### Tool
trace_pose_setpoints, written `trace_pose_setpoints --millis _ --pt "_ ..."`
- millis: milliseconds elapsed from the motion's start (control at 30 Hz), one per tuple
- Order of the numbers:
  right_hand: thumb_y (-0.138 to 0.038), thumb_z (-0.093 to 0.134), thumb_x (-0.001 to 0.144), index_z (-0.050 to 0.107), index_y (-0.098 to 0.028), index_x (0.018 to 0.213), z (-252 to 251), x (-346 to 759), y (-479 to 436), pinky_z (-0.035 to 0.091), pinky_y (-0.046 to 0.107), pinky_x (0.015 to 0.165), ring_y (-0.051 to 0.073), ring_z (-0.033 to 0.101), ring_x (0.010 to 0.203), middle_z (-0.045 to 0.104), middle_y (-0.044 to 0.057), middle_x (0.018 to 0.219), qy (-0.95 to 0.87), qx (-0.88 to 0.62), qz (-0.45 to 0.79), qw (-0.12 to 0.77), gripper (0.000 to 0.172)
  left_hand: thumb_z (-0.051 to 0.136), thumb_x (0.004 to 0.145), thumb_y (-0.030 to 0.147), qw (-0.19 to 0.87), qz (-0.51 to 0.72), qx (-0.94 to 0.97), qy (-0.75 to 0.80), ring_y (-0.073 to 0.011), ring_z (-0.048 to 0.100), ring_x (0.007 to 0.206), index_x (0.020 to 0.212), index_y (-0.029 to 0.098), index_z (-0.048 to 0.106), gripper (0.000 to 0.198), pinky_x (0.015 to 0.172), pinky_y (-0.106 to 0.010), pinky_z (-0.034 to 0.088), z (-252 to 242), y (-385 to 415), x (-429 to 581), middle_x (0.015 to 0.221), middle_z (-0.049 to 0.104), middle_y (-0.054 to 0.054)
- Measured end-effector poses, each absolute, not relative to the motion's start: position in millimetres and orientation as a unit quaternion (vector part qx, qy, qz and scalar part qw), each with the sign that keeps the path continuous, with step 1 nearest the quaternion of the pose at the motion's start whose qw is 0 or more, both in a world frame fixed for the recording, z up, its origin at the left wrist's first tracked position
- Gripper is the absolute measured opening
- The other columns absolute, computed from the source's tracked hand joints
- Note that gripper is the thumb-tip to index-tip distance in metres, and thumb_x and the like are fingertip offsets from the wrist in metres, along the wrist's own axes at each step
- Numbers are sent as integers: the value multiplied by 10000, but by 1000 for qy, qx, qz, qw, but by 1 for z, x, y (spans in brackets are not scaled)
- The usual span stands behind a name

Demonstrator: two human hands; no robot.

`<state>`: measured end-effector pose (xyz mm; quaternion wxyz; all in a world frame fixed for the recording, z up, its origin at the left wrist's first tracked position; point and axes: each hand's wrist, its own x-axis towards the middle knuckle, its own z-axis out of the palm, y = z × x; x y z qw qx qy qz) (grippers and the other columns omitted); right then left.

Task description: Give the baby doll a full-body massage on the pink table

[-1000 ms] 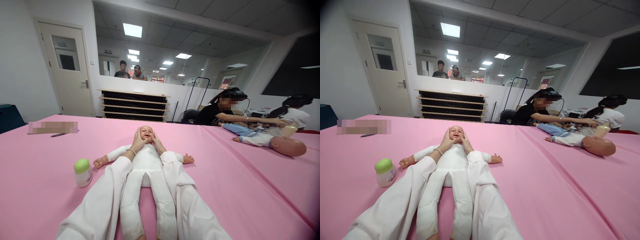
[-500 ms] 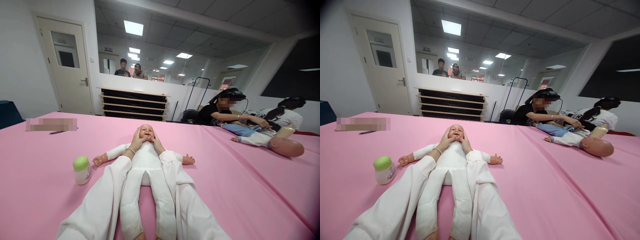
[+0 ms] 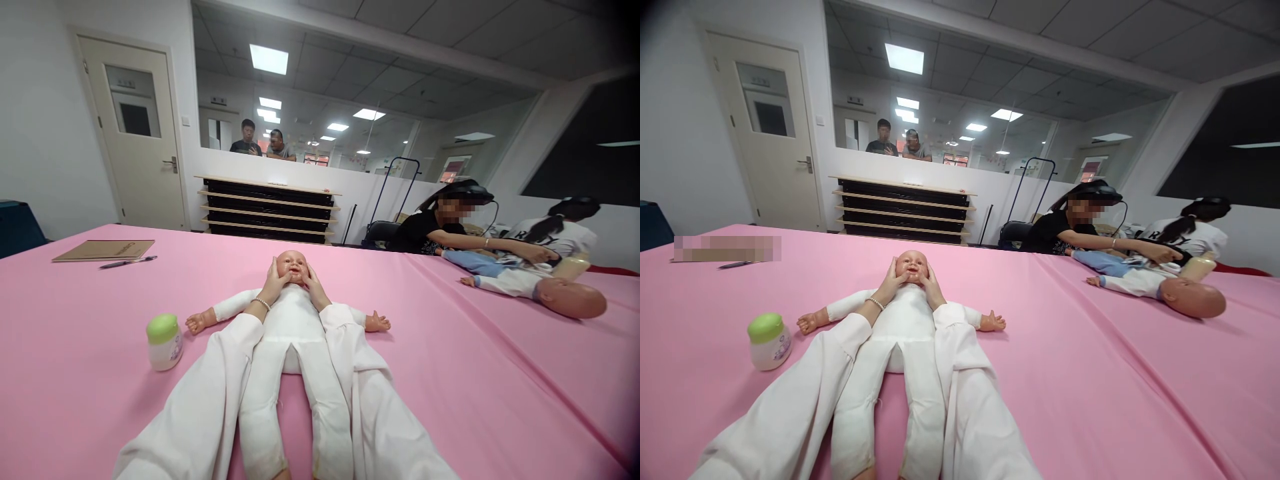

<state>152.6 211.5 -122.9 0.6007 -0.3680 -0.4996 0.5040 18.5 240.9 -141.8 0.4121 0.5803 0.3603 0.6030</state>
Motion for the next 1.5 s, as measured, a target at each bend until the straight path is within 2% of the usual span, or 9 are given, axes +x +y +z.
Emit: trace_pose_setpoints --millis 100,200,433,633,700,967,1100,1200,1500 --pt "-334 752 614 370 -194 1332 -121 154 207 411 348 1015 230 460 1196 426 75 1342 -510 -380 488 597 825 775 541 377 397 590 596 373 -297 152 1359 1386 146 214 1041 1101 -414 181 -139 235 16 1472 175 -169" --pt "-333 770 583 395 -184 1314 -122 154 207 410 344 1014 239 436 1212 413 87 1350 -510 -394 470 603 834 810 469 319 385 588 603 377 -293 168 1353 1363 154 256 1064 1104 -403 169 -137 232 16 1463 194 -166" --pt "-294 763 575 403 -161 1304 -127 157 215 416 363 1001 240 457 1188 428 104 1330 -504 -395 473 606 824 792 491 274 411 592 587 369 -280 165 1355 1358 136 266 1024 1112 -384 153 -133 230 16 1467 186 -165" --pt "-275 687 653 360 -207 1336 -133 159 223 438 362 983 215 525 1123 450 63 1323 -485 -373 506 608 760 678 660 314 502 583 551 324 -265 340 1290 1376 196 270 832 1003 -345 389 -131 231 13 1475 225 -99" --pt "-303 659 685 361 -207 1336 -134 159 224 434 364 987 210 540 1105 475 59 1301 -481 -368 515 607 722 663 675 308 523 580 539 317 -267 369 1272 1387 212 260 824 981 -333 417 -131 232 13 1480 222 -80" --pt "-425 588 762 419 -250 1303 -129 158 219 442 373 977 208 525 1128 520 33 1256 -480 -383 506 606 594 644 698 339 516 588 538 314 -265 336 1296 1381 220 279 783 1015 -346 378 -130 231 13 1476 240 -72" --pt "-403 712 654 402 -205 1308 -125 156 213 415 363 1000 223 485 1169 452 67 1321 -503 -390 480 603 750 753 585 335 469 599 562 326 -270 213 1348 1363 172 301 914 1085 -339 257 -128 226 13 1484 197 -110" --pt "-328 786 562 400 -172 1301 -123 155 208 383 338 1027 222 438 1210 414 91 1349 -525 -391 457 602 848 784 547 334 443 599 574 338 -271 198 1351 1359 168 298 960 1097 -361 217 -130 225 13 1481 190 -132" --pt "-333 754 593 384 -182 1317 -126 157 212 375 362 1035 223 431 1215 405 83 1356 -518 -392 462 604 827 732 611 314 463 599 561 334 -252 222 1347 1351 208 327 851 1089 -349 248 -133 231 13 1481 217 -83"
